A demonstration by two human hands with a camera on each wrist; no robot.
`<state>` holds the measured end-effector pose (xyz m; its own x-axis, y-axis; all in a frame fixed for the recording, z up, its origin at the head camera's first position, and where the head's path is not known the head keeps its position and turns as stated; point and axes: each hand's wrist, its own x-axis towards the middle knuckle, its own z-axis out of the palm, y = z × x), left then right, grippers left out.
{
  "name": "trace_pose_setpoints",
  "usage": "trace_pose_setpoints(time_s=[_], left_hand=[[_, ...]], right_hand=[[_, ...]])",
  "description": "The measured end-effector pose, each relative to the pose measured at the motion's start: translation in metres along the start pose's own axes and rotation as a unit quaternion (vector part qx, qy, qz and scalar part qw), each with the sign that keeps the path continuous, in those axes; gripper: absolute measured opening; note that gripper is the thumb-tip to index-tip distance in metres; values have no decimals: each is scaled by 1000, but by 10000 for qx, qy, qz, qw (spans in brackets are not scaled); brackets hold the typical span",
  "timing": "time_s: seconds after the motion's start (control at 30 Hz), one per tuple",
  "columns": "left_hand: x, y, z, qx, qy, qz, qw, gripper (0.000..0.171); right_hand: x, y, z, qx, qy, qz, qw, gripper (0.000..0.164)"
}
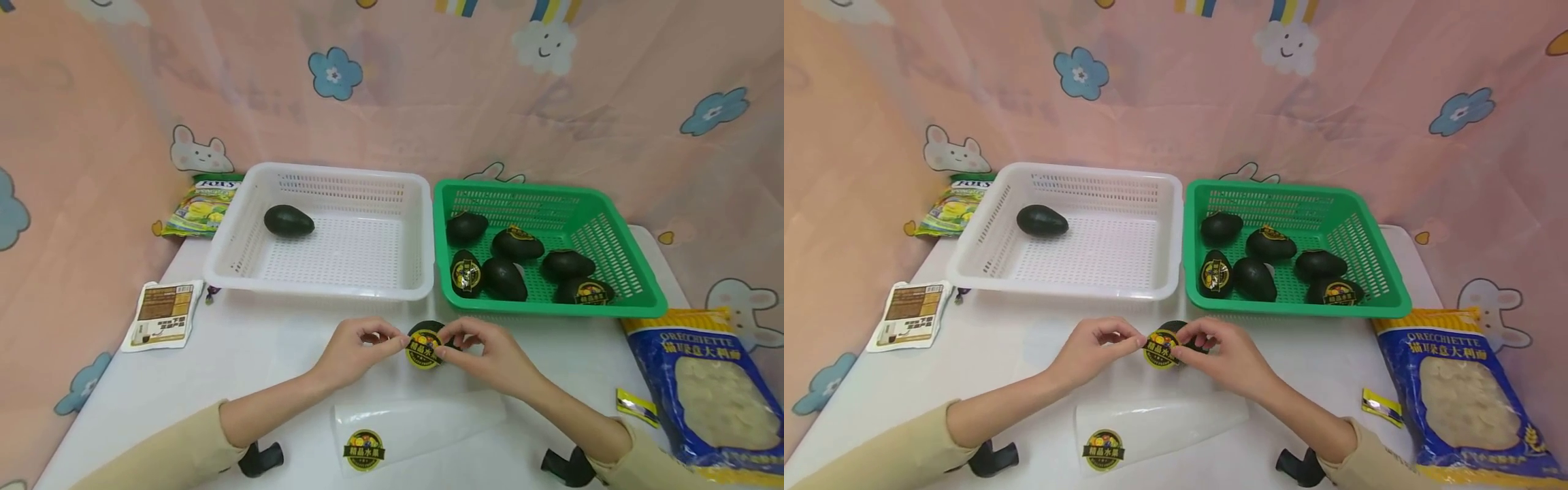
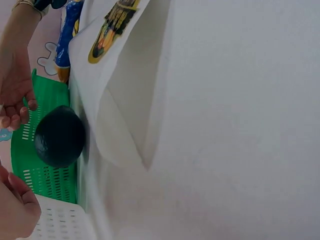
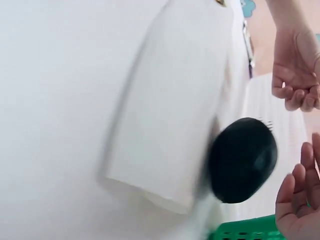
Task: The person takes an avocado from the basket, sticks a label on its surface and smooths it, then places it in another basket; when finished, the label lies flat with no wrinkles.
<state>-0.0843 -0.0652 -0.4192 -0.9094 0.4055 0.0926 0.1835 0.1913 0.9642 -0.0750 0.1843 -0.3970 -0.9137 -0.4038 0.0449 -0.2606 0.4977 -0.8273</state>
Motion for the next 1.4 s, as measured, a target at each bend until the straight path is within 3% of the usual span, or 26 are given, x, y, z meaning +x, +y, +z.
trace_pose_setpoints(time_s=[0.13, 0.23, 0.33, 0.47, 0.53, 0.63, 0.73, 0.83, 0.9, 0.97, 1.03, 1.2, 1.33, 1.4], left_hand=[[3, -7, 8, -277, 235, -403, 9985, 16], [8, -12, 13, 8, 235, -591, 9980, 15], [14, -17, 17, 457, 164, -615, 9969, 12], [20, -21, 19, 1000, 59, -359, 9943, 10], [22, -21, 19, 1368, 70, -147, 9905, 10], [24, -21, 18, 2084, 111, 372, 9773, 9], [26, -21, 17, 2647, 61, 1268, 9559, 4], [29, -21, 17, 2927, -105, 2089, 9330, 18], [31, -20, 17, 3076, -181, 2355, 9217, 30], [33, -21, 18, 3247, -189, 2361, 9157, 37], [33, -23, 18, 3368, -172, 2278, 9134, 38], [32, -28, 19, 3337, -206, 2132, 9180, 38], [35, -30, 19, 3068, -495, 2148, 9259, 49], [39, -30, 20, 3004, -818, 2150, 9257, 59]], right_hand=[[-4, 11, 0, 173, 38, 688, 9975, 9], [-3, 17, 0, 36, 182, 1019, 9946, 12], [-1, 23, 1, -313, 361, 1034, 9935, 10], [1, 31, 2, -739, 444, 906, 9921, 12], [2, 34, 3, -906, 479, 830, 9913, 18], [4, 38, 5, -1056, 575, 568, 9911, 26], [5, 39, 6, -981, 611, 76, 9933, 23], [6, 41, 6, -760, 523, -400, 9949, 17], [7, 43, 7, -647, 477, -570, 9951, 18], [7, 44, 7, -597, 461, -602, 9953, 18], [7, 44, 7, -557, 427, -558, 9960, 19], [7, 45, 7, -460, 311, -194, 9983, 20], [3, 43, 1, 99, 284, 711, 9970, 21], [0, 40, -4, 684, 330, 1275, 9889, 29]])
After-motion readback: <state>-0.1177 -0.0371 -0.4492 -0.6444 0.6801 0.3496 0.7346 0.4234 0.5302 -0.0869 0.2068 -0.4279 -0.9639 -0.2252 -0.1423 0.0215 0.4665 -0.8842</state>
